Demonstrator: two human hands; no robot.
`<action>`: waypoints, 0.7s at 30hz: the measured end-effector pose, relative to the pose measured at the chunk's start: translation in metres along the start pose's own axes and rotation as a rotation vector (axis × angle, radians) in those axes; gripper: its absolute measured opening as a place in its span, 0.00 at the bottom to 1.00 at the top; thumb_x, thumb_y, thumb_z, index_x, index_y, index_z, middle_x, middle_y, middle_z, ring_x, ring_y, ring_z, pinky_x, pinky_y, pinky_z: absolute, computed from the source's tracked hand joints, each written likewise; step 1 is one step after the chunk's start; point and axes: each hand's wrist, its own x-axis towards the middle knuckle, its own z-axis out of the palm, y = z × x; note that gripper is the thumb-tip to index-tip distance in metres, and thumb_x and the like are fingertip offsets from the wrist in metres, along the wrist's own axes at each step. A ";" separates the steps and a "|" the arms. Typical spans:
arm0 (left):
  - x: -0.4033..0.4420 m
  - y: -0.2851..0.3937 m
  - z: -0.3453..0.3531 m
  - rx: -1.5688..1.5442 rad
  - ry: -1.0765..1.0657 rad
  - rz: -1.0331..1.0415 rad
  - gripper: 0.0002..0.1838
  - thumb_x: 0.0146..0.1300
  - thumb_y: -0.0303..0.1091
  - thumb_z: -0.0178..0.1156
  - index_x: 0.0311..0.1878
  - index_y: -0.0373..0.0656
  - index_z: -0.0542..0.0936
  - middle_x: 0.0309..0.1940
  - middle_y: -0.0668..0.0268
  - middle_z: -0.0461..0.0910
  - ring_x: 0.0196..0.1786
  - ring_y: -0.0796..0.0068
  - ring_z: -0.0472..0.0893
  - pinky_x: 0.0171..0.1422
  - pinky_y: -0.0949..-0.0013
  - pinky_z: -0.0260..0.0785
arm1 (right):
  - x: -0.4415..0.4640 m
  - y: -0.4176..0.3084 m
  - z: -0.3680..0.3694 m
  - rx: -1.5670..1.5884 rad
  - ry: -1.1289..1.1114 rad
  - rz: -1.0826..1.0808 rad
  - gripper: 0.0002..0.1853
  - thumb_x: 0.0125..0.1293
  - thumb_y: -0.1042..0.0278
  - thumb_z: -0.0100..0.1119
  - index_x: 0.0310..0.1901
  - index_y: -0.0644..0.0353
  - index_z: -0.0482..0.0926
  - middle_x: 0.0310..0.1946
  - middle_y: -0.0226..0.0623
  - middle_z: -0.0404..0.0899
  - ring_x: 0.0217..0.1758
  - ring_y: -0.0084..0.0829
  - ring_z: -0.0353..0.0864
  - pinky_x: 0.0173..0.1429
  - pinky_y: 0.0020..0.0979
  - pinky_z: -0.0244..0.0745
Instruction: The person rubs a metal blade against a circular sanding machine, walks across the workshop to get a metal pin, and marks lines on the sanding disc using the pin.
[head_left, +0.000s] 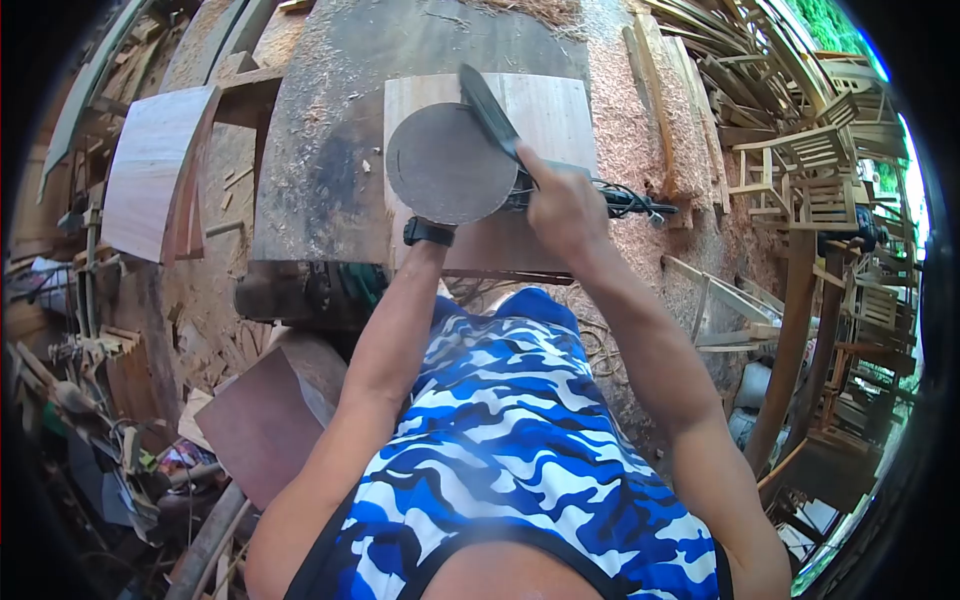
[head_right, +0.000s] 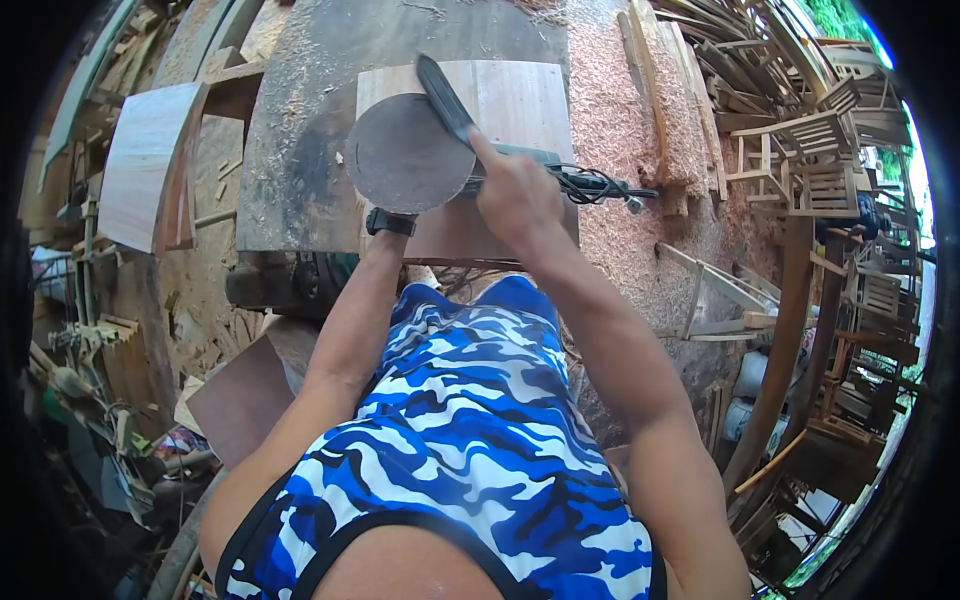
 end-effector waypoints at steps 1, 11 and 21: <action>0.001 0.001 0.000 -0.005 -0.003 -0.003 0.42 0.64 0.45 0.75 0.79 0.48 0.69 0.75 0.59 0.74 0.75 0.62 0.73 0.83 0.53 0.62 | 0.019 0.000 0.000 0.034 0.008 -0.023 0.34 0.68 0.72 0.53 0.76 0.37 0.73 0.37 0.50 0.85 0.38 0.54 0.88 0.46 0.56 0.82; 0.004 -0.008 -0.004 0.027 0.046 -0.004 0.42 0.64 0.46 0.75 0.79 0.48 0.69 0.75 0.59 0.74 0.75 0.62 0.73 0.83 0.53 0.61 | -0.048 0.074 -0.021 0.052 -0.070 -0.199 0.35 0.64 0.76 0.57 0.74 0.35 0.78 0.33 0.51 0.83 0.33 0.54 0.85 0.38 0.54 0.77; 0.006 -0.022 -0.007 0.104 0.106 -0.008 0.42 0.64 0.46 0.75 0.79 0.48 0.69 0.76 0.59 0.73 0.76 0.61 0.73 0.83 0.53 0.61 | -0.013 0.104 -0.017 0.145 -0.065 -0.351 0.35 0.62 0.76 0.61 0.71 0.33 0.81 0.31 0.45 0.85 0.35 0.49 0.87 0.42 0.49 0.81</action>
